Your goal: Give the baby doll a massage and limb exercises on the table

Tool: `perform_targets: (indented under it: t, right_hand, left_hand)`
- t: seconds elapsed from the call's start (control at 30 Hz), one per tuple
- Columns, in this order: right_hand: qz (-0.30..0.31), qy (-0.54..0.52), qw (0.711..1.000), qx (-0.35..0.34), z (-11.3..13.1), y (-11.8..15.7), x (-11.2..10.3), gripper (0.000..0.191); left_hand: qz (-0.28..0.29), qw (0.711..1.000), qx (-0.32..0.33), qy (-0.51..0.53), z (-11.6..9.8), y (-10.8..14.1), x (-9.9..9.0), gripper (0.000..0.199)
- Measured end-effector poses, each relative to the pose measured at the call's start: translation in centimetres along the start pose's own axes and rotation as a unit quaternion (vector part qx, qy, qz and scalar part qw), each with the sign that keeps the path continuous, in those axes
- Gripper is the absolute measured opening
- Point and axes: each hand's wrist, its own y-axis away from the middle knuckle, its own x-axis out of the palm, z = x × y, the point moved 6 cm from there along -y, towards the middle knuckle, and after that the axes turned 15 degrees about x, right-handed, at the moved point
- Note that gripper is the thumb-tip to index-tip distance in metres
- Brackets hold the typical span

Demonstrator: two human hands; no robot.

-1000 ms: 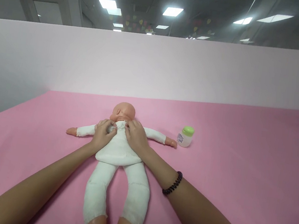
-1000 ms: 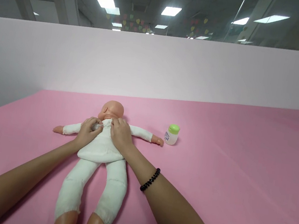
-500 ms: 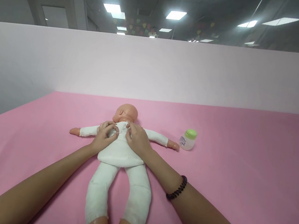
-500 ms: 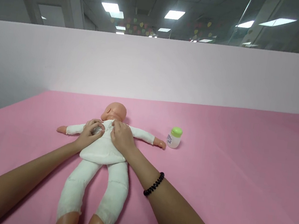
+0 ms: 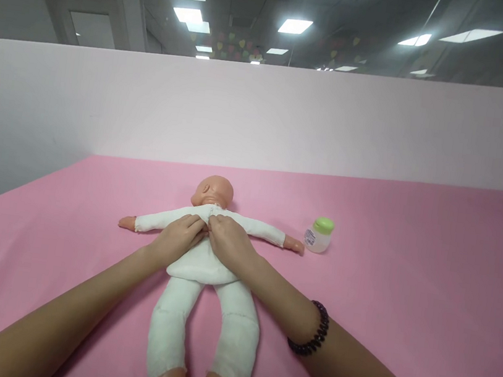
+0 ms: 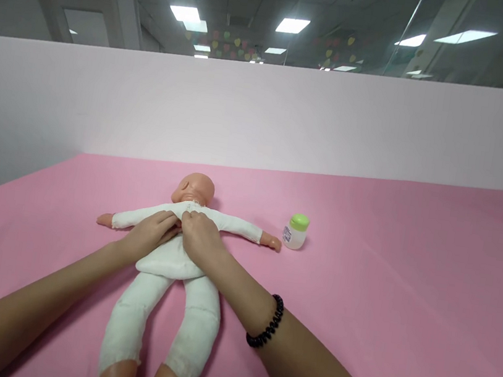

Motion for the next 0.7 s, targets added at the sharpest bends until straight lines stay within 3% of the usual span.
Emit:
perform_targets:
  t: [0.23,0.4,0.57,0.7]
  right_hand:
    - [0.116,-0.066,0.991,-0.025,-0.2,1.4,-1.4,0.003]
    - [0.016,-0.169,0.985,-0.018,-1.6,0.8,0.2,0.005]
    - [0.067,-0.170,0.983,-0.011,-1.6,1.0,1.2,0.014]
    - [0.026,-0.188,0.982,-0.006,-2.5,1.2,0.0,0.016]
  left_hand:
    - [0.024,0.993,0.062,0.101,-0.2,0.8,-0.5,0.019]
    - [0.025,0.990,0.067,0.125,-0.6,0.5,-0.4,0.018]
    - [0.041,0.993,0.045,0.105,-1.1,0.3,-0.9,0.014]
    - [0.070,0.994,0.011,0.079,-2.5,-0.2,-1.3,0.013]
